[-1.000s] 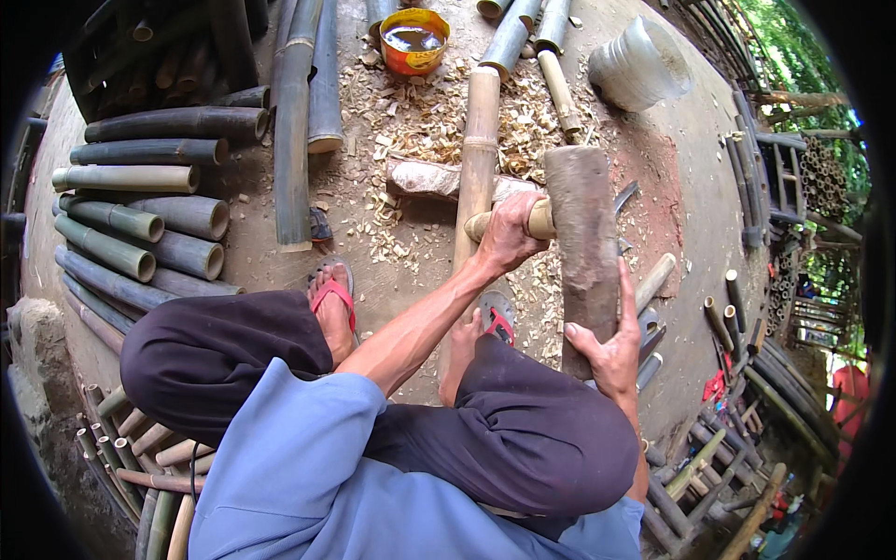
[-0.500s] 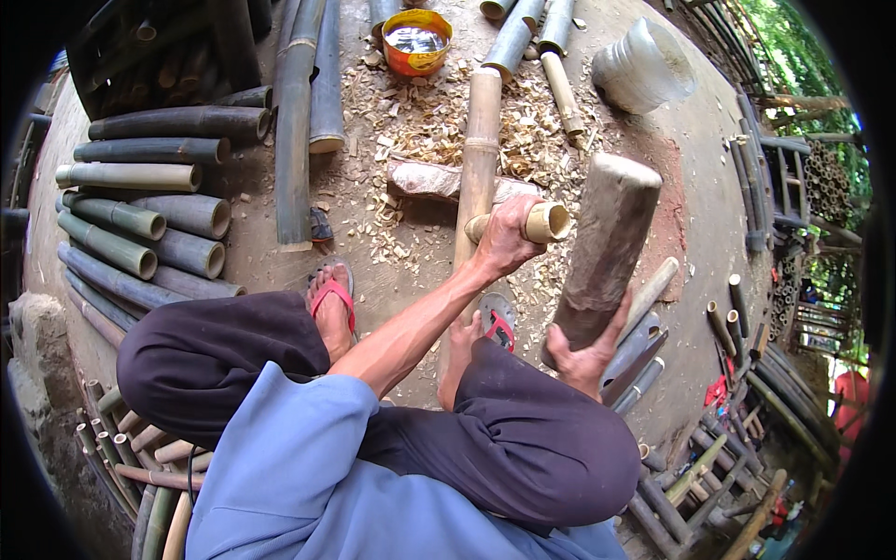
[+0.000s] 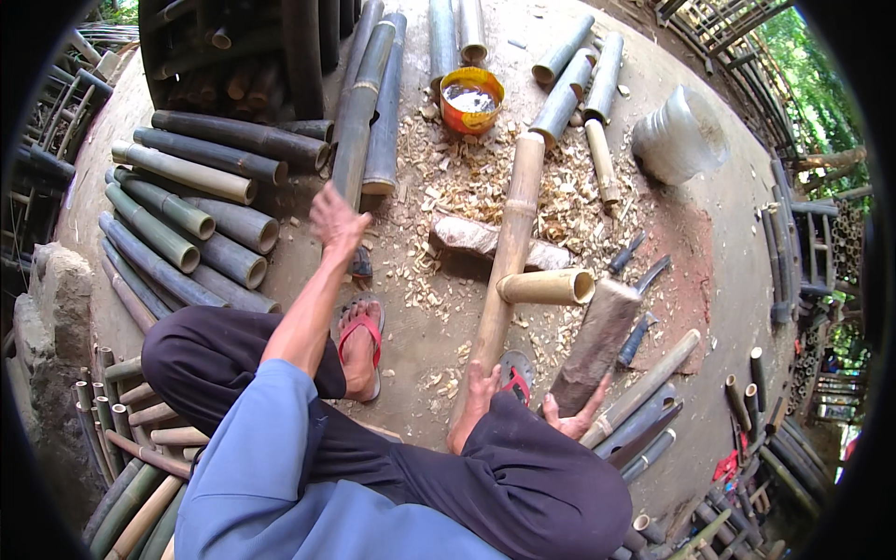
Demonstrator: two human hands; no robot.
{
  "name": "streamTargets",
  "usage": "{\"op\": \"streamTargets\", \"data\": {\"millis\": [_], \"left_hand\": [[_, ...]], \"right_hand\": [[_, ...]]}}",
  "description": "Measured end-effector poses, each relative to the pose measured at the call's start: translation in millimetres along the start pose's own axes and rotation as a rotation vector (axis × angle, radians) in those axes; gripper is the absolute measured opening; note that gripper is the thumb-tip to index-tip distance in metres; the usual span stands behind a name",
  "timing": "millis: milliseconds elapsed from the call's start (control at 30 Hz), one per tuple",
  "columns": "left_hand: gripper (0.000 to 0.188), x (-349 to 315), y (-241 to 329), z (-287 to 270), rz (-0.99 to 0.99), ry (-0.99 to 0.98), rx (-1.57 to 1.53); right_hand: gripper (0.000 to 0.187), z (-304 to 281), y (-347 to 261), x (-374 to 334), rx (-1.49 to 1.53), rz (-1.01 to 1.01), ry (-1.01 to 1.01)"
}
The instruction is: The person carves and fits bamboo pieces together, using a knife to shave the surface and a wooden mallet to drive segments into pre-cut holes, while also using a tape measure to check lengths.
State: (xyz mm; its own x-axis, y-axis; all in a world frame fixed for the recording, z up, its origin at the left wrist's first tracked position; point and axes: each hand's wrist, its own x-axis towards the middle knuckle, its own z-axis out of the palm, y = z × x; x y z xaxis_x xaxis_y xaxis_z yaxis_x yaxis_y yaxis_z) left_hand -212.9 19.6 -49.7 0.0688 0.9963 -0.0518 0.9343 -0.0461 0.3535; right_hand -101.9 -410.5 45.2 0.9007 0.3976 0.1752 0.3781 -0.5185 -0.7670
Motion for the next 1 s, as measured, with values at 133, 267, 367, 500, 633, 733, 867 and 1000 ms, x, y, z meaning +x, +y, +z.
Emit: {"op": "streamTargets", "data": {"millis": [133, 267, 367, 500, 633, 733, 867, 1000], "left_hand": [[0.065, 20, -31, 9, -0.159, -0.377, -0.321], [0.062, -5, -40, -5, 0.018, -0.281, -0.549], [0.065, -17, -10, -6, 0.251, -0.162, -0.621], [0.064, -12, 58, -84, 0.636, -0.057, -0.613], [0.062, -4, 110, -141, 1.119, 0.305, -0.414], [0.063, -18, 148, -182, 1.401, 0.319, -0.313], [0.067, -41, 191, -189, 1.525, 0.481, -0.512], [0.062, -67, 185, -146, 1.198, 0.281, -1.022]], "right_hand": [[0.093, 14, 65, -12, -0.134, 0.324, -0.173], [0.085, 20, 75, -14, -0.34, 0.375, -0.316], [0.074, -10, 67, 24, -0.393, 0.022, -0.139], [0.055, -65, -73, 118, -0.384, -0.382, 0.251], [0.084, -87, -192, 146, -0.876, -0.746, 0.315], [0.087, -96, -192, 163, -1.199, -0.766, 0.211], [0.077, -111, -117, 154, -0.907, -0.559, -0.242], [0.085, -49, -76, 104, -0.245, -0.195, -0.332]]}}
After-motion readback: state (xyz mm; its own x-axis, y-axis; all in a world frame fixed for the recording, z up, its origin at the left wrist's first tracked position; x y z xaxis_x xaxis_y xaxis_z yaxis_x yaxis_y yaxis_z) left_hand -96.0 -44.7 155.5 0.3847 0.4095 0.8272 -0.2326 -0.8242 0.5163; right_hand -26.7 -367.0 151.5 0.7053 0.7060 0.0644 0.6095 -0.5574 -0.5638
